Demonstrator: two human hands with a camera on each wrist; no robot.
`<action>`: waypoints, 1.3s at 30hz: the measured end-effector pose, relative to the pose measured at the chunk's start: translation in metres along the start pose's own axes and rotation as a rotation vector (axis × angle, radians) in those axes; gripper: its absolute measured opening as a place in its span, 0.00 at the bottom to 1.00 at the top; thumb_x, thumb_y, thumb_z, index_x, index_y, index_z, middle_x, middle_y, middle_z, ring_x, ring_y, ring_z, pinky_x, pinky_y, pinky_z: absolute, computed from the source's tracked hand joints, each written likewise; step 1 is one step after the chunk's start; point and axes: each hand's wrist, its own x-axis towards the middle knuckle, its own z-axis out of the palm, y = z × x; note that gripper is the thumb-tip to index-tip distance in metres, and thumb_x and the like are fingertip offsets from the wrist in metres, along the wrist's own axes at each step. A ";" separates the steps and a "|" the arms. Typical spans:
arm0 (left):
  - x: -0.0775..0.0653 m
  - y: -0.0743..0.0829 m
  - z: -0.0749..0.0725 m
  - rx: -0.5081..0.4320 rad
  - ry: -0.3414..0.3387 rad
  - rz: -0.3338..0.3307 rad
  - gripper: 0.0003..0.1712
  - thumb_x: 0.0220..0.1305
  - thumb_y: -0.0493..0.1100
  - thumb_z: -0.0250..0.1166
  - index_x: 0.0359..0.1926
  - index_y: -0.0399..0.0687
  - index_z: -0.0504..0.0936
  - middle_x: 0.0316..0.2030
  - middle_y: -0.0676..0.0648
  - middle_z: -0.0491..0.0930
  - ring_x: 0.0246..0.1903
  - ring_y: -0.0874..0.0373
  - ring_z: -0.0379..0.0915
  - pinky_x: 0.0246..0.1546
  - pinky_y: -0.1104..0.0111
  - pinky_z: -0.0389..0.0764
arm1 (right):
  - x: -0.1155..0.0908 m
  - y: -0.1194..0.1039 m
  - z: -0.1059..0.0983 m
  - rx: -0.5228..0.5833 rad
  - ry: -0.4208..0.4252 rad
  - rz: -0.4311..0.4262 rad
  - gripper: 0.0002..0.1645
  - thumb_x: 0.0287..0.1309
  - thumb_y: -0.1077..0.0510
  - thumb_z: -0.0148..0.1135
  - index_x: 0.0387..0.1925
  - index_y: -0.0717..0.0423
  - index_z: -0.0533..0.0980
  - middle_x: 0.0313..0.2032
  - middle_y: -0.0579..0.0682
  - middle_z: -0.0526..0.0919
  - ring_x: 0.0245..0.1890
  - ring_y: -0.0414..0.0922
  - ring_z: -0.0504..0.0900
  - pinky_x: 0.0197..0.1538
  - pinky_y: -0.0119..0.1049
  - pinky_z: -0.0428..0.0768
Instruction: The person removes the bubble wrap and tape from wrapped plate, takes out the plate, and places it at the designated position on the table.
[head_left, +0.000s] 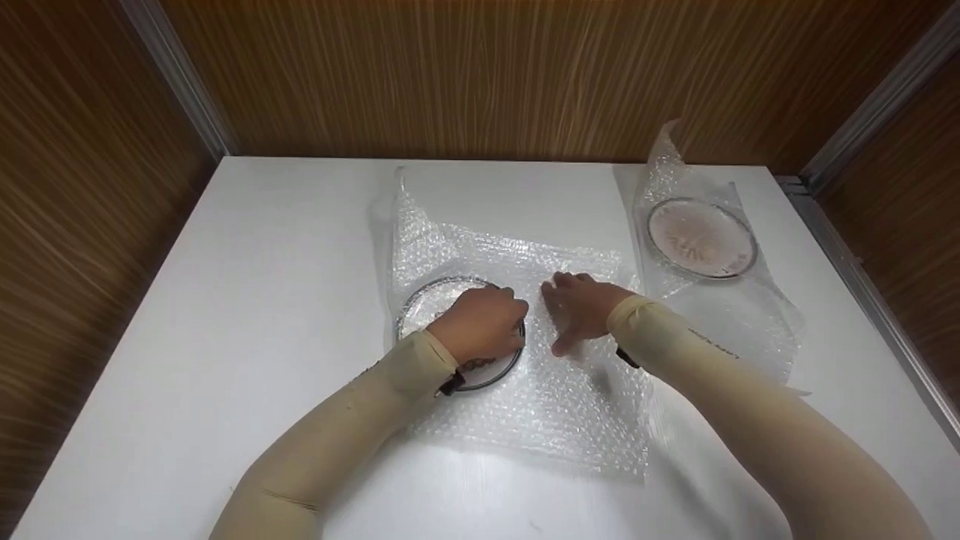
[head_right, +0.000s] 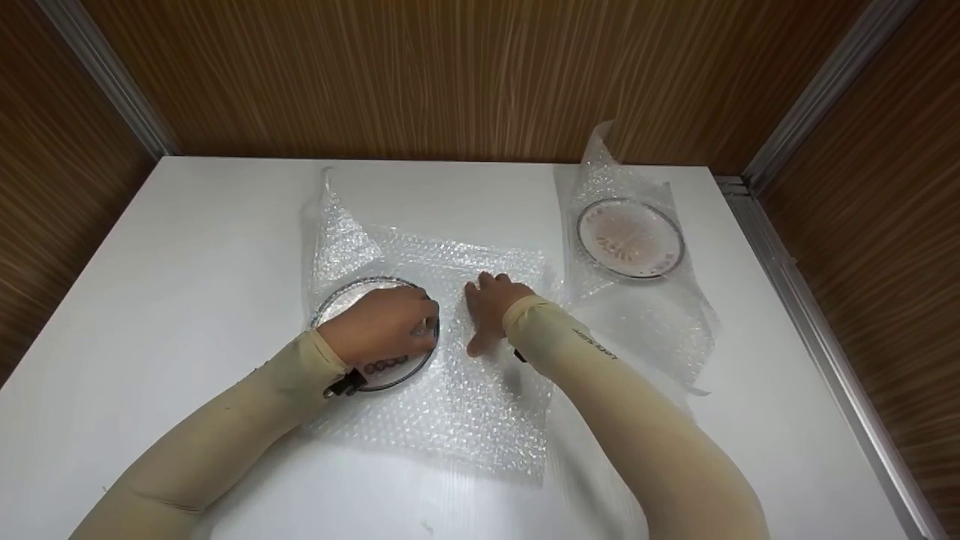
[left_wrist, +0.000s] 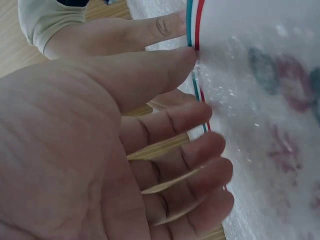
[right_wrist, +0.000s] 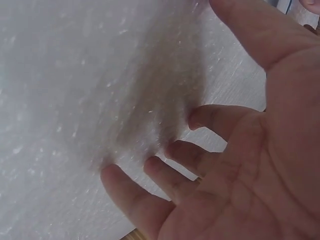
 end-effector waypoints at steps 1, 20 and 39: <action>0.000 0.000 0.000 -0.013 -0.001 0.009 0.07 0.63 0.45 0.68 0.36 0.46 0.85 0.35 0.46 0.82 0.35 0.50 0.79 0.38 0.56 0.82 | 0.001 -0.001 0.000 -0.012 -0.001 -0.005 0.66 0.49 0.38 0.76 0.79 0.65 0.54 0.77 0.70 0.53 0.74 0.73 0.56 0.70 0.65 0.66; 0.010 0.013 -0.004 0.072 -0.050 0.069 0.06 0.60 0.40 0.68 0.26 0.47 0.87 0.28 0.49 0.85 0.35 0.48 0.80 0.39 0.56 0.81 | 0.006 -0.008 0.001 -0.068 0.005 0.015 0.65 0.44 0.39 0.77 0.76 0.67 0.59 0.75 0.69 0.59 0.71 0.73 0.62 0.65 0.66 0.71; -0.014 0.008 -0.039 0.004 0.052 0.091 0.04 0.61 0.35 0.62 0.29 0.44 0.80 0.23 0.50 0.75 0.26 0.54 0.70 0.27 0.60 0.77 | 0.004 -0.006 -0.001 -0.062 0.005 -0.021 0.65 0.47 0.40 0.75 0.76 0.71 0.56 0.75 0.74 0.57 0.70 0.77 0.60 0.68 0.66 0.68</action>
